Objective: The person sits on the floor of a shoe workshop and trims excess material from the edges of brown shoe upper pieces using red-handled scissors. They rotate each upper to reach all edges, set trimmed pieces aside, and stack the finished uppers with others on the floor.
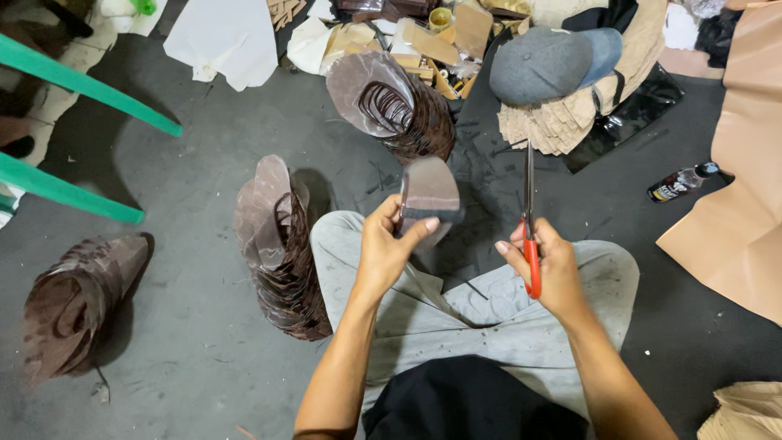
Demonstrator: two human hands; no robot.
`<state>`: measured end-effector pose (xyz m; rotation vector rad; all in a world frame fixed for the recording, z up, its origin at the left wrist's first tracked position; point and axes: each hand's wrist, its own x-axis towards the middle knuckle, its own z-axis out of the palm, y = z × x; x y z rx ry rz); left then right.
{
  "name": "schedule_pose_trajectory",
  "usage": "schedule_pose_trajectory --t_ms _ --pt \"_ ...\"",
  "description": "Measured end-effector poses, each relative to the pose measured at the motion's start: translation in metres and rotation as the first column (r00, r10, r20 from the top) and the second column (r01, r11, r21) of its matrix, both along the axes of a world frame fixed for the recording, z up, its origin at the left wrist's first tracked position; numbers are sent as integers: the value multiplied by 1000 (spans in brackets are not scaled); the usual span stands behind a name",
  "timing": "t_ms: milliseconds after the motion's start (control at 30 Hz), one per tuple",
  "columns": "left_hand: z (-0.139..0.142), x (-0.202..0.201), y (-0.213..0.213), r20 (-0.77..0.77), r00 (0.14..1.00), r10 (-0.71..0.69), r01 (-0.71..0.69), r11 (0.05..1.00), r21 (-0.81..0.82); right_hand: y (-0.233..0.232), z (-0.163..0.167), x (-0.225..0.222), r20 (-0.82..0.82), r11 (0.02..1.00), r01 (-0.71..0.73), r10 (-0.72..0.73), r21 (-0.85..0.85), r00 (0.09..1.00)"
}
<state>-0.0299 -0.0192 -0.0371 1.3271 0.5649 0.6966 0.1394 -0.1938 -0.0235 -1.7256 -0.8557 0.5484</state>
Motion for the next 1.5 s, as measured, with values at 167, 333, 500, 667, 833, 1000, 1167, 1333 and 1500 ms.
schedule_pose_trajectory --t_ms 167,333,500,667,833,1000,1167,1333,1500 --pt "-2 3 -26 -162 976 -143 142 990 -21 -8 7 -1 -70 934 -73 104 350 992" --pt "11 13 -51 -81 997 -8 46 876 480 -6 -2 -9 -83 973 -69 89 221 993" --pt "31 7 -43 17 998 -66 33 693 721 -11 -13 -9 -197 974 -47 92 222 976" --pt "20 5 -33 -22 987 -160 143 806 574 -17 -18 -3 -239 972 -34 91 232 967" --pt "19 -4 -14 -76 997 29 -3 944 329 -33 -1 28 223 992 -111 120 -53 967" --pt "47 -11 2 -4 997 -72 70 967 246 -43 32 43 600 913 -89 332 -398 727" --pt "68 -7 4 38 984 -175 156 940 304 -41 65 47 823 966 -126 258 -225 506" --pt "69 -1 2 63 968 -242 213 929 303 -35 78 48 907 964 -39 262 -264 330" --pt "62 2 -2 76 964 -254 230 945 233 -32 78 50 922 961 -37 272 -273 276"
